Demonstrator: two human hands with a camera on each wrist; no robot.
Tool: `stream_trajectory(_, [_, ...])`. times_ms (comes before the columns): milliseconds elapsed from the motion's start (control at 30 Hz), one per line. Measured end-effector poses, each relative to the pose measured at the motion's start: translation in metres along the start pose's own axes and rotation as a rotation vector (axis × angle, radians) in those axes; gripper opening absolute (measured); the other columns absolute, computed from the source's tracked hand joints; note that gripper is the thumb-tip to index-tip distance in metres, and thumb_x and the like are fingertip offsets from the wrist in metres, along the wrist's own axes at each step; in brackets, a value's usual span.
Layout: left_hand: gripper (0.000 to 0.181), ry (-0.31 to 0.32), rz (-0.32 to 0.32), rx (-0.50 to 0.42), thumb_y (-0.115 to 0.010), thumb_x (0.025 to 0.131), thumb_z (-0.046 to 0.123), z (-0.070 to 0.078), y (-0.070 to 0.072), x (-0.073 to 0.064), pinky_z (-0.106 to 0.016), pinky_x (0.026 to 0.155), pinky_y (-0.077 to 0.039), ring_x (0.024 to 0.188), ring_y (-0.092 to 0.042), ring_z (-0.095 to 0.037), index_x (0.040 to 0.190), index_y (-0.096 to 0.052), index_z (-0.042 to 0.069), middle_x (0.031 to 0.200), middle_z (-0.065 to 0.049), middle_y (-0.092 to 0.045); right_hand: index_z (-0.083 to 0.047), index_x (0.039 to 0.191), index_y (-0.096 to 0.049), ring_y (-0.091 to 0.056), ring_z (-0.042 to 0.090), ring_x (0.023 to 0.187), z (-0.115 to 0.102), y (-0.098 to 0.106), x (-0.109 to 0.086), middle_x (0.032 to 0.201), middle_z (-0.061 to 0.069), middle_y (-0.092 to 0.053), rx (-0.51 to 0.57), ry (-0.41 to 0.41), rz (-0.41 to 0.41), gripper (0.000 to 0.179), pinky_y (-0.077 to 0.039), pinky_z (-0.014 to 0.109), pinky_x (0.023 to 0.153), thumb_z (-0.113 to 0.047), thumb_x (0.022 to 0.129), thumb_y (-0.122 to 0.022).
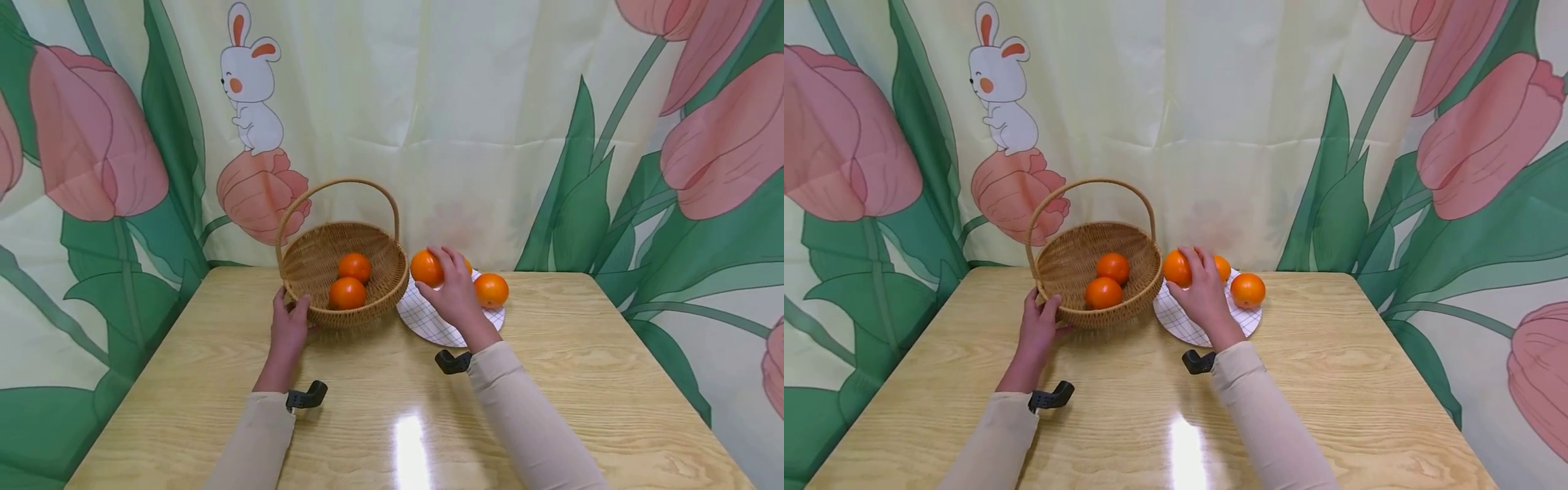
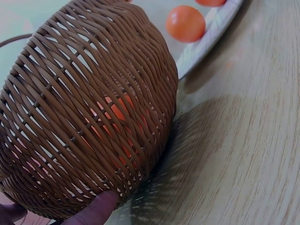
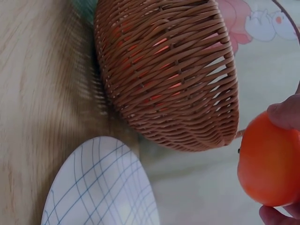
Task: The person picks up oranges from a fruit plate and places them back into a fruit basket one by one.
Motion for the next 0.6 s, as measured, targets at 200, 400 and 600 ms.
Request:
stream_trajectory(200, [0.074, 0.003, -0.005, -0.005, -0.046, 0.089, 0.049, 0.001, -0.002, 0.0, -0.05, 0.093, -0.045, 0.13, -0.034, -0.034, 0.145, 0.001, 0.034, 0.147, -0.016, -0.016, -0.028, 0.134, -0.041, -0.046, 0.035, 0.116, -0.008, 0.001, 0.005, 0.139, 0.01, -0.033, 0.012, 0.034, -0.001, 0.065, -0.048, 0.048, 0.09, -0.035, 0.076, -0.071])
stream_trajectory(400, [0.075, 0.016, -0.014, 0.007, -0.046, 0.089, 0.051, 0.0, -0.001, -0.001, -0.049, 0.093, -0.045, 0.13, -0.033, -0.034, 0.144, 0.002, 0.034, 0.148, -0.016, -0.015, -0.028, 0.134, -0.04, -0.048, 0.034, 0.115, -0.012, -0.001, 0.006, 0.139, 0.01, -0.032, 0.024, 0.035, 0.0, 0.066, -0.049, 0.047, 0.089, -0.034, 0.076, -0.071])
stream_trajectory(600, [0.076, 0.019, -0.018, 0.009, -0.046, 0.088, 0.053, 0.0, -0.001, -0.003, -0.048, 0.095, -0.045, 0.13, -0.033, -0.032, 0.144, 0.002, 0.035, 0.148, -0.015, -0.015, -0.028, 0.133, -0.04, -0.049, 0.033, 0.113, -0.02, -0.003, 0.011, 0.138, 0.01, -0.033, 0.024, 0.062, 0.005, 0.064, -0.049, 0.046, 0.09, -0.033, 0.076, -0.071])
Point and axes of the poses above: each hand's wrist, its own x-axis towards the middle knuckle, its own y-axis out of the back of the hand, z = x × y, the point moved 5 cm from there along x, towards the middle knuckle
